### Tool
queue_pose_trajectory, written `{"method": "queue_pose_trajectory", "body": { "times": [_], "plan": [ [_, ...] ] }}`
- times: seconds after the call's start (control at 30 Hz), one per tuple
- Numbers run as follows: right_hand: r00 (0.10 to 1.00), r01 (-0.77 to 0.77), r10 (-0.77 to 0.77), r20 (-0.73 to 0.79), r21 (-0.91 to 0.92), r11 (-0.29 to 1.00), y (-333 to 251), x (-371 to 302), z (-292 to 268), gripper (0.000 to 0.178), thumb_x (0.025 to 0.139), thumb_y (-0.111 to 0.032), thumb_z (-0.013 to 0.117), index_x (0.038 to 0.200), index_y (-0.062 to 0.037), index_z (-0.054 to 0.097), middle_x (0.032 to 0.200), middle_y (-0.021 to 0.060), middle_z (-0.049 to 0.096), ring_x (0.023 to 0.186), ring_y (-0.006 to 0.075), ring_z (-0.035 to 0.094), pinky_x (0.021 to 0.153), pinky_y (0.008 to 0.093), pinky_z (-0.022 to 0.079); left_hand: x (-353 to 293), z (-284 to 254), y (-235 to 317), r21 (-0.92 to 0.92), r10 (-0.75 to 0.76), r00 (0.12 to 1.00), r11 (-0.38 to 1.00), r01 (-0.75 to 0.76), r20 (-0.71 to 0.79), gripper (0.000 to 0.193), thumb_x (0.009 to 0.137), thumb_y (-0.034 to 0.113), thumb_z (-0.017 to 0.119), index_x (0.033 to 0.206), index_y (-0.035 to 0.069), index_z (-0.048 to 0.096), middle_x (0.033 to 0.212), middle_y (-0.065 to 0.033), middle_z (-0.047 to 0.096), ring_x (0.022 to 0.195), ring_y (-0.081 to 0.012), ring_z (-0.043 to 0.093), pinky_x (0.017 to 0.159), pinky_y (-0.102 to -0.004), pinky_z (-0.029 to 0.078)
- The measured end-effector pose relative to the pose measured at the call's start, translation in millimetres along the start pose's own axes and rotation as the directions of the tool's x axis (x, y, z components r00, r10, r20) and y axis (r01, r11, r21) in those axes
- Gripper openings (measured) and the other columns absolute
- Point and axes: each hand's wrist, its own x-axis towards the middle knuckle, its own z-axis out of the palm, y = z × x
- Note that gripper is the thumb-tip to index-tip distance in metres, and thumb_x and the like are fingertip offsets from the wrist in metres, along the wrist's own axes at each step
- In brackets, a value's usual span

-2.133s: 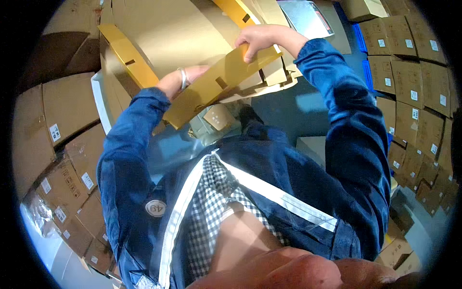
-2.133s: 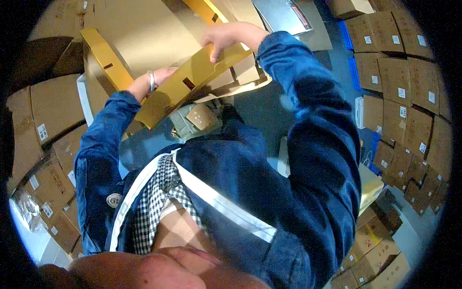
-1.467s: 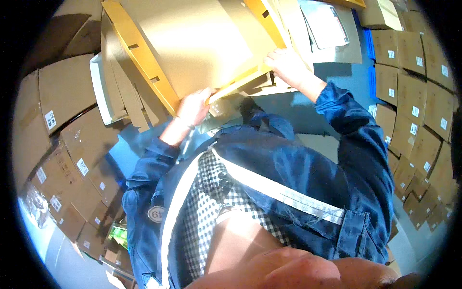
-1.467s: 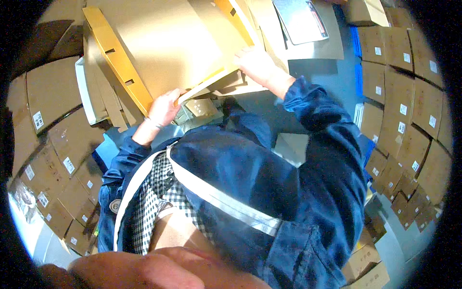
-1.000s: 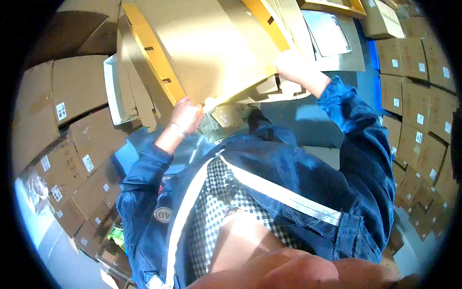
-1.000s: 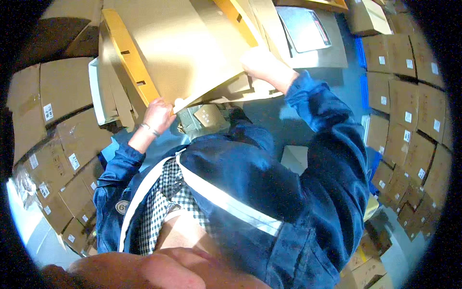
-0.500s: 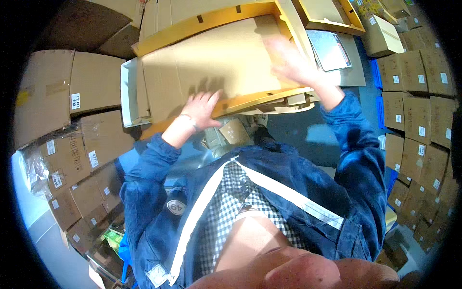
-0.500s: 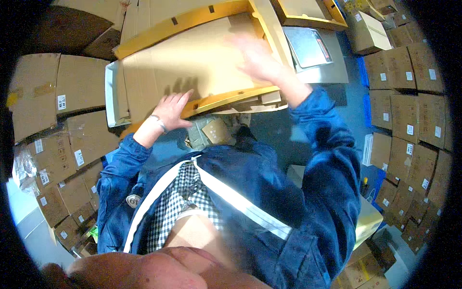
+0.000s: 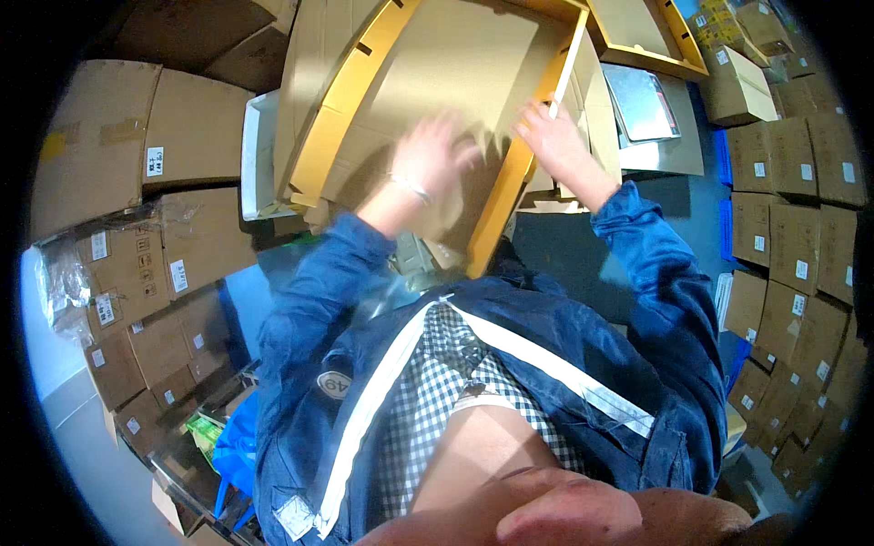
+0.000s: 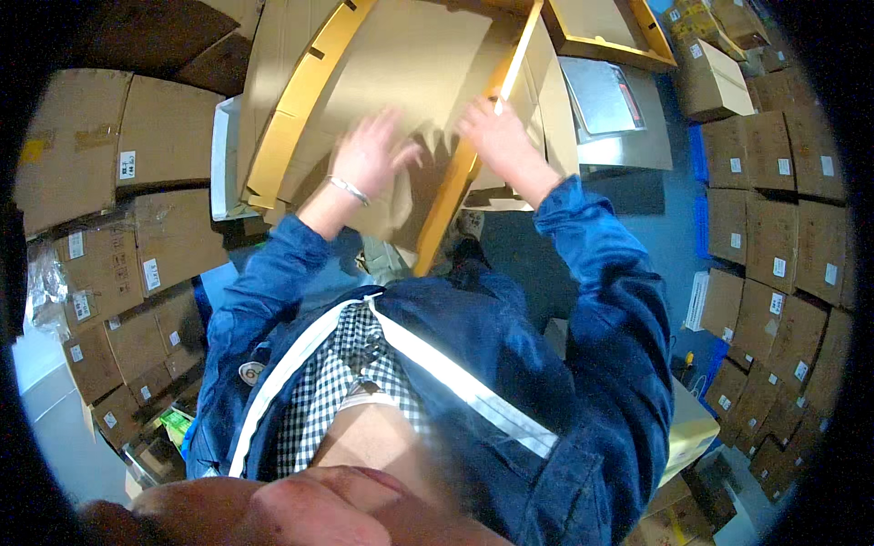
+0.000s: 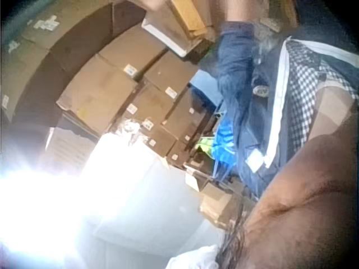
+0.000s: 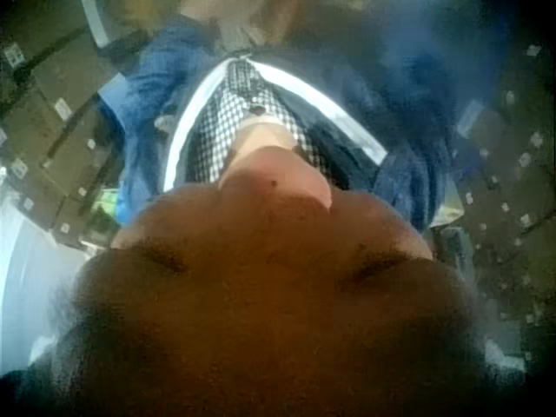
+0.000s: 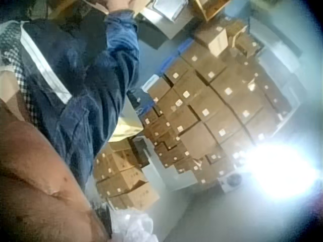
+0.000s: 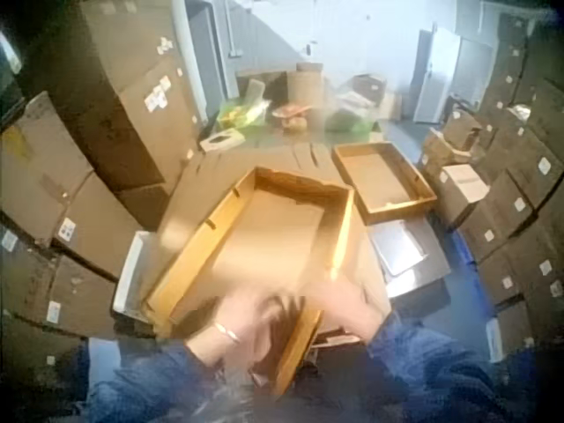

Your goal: The person assembles flat-packed cardboard boxes by folding and taping the flaps. They repeatedly pick up a box, fold the sides, and secure them with tape, then move to the next box. The person also gathers and stacks completed boxes.

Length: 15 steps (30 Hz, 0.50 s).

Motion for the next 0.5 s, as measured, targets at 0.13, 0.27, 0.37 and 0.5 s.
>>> {"method": "queue_pose_trajectory", "body": {
  "times": [0.13, 0.27, 0.37, 0.5],
  "plan": [
    [0.92, 0.322, -0.375, 0.113, 0.328, 0.888, -68, -35, -14, 0.016, 0.08, -0.011, 0.057, 0.093, -0.013, 0.067, 0.098, 0.0066, 0.065, 0.111, 0.0214, 0.058, 0.105, 0.0459, 0.037, 51, -17, -167, 0.19, -0.206, 0.886, 0.933, 0.306, -0.415, 0.074, 0.081, 0.038, 0.069, 0.14, 0.008, 0.037, 0.142, -0.0171, 0.045, 0.131, -0.0345, 0.042, 0.105, -0.0469, 0.038],
    [0.903, 0.266, -0.358, 0.238, 0.345, 0.9, -55, -40, -2, 0.003, 0.071, -0.015, 0.066, 0.075, -0.0141, 0.067, 0.076, 0.0031, 0.064, 0.085, 0.0225, 0.063, 0.083, 0.0354, 0.047, 24, 12, -246, -0.078, -0.504, 0.862, 0.859, 0.506, 0.044, 0.061, 0.083, 0.032, 0.068, 0.128, 0.001, 0.041, 0.117, -0.0239, 0.06, 0.103, -0.0394, 0.061, 0.089, -0.0501, 0.048],
    [0.951, 0.034, -0.168, 0.258, 0.453, 0.891, -15, -37, 5, 0.007, 0.075, -0.019, 0.066, 0.075, -0.0118, 0.065, 0.075, 0.0099, 0.067, 0.083, 0.0282, 0.066, 0.069, 0.0432, 0.052, -10, 40, -219, -0.282, -0.42, 0.901, 0.855, 0.434, 0.114, 0.054, 0.084, 0.028, 0.065, 0.123, -0.001, 0.042, 0.112, -0.026, 0.062, 0.1, -0.04, 0.062, 0.085, -0.0492, 0.049],
    [0.949, -0.163, -0.003, 0.316, 0.498, 0.852, 12, -3, 22, 0.023, 0.076, -0.029, 0.072, 0.088, -0.0125, 0.061, 0.082, 0.0106, 0.067, 0.083, 0.0315, 0.066, 0.067, 0.0445, 0.051, -75, 62, -152, -0.452, -0.31, 0.892, 0.881, 0.139, -0.329, 0.051, 0.093, 0.018, 0.052, 0.139, 0.002, 0.038, 0.123, -0.0211, 0.058, 0.116, -0.0334, 0.055, 0.097, -0.0414, 0.043]
  ]
}}
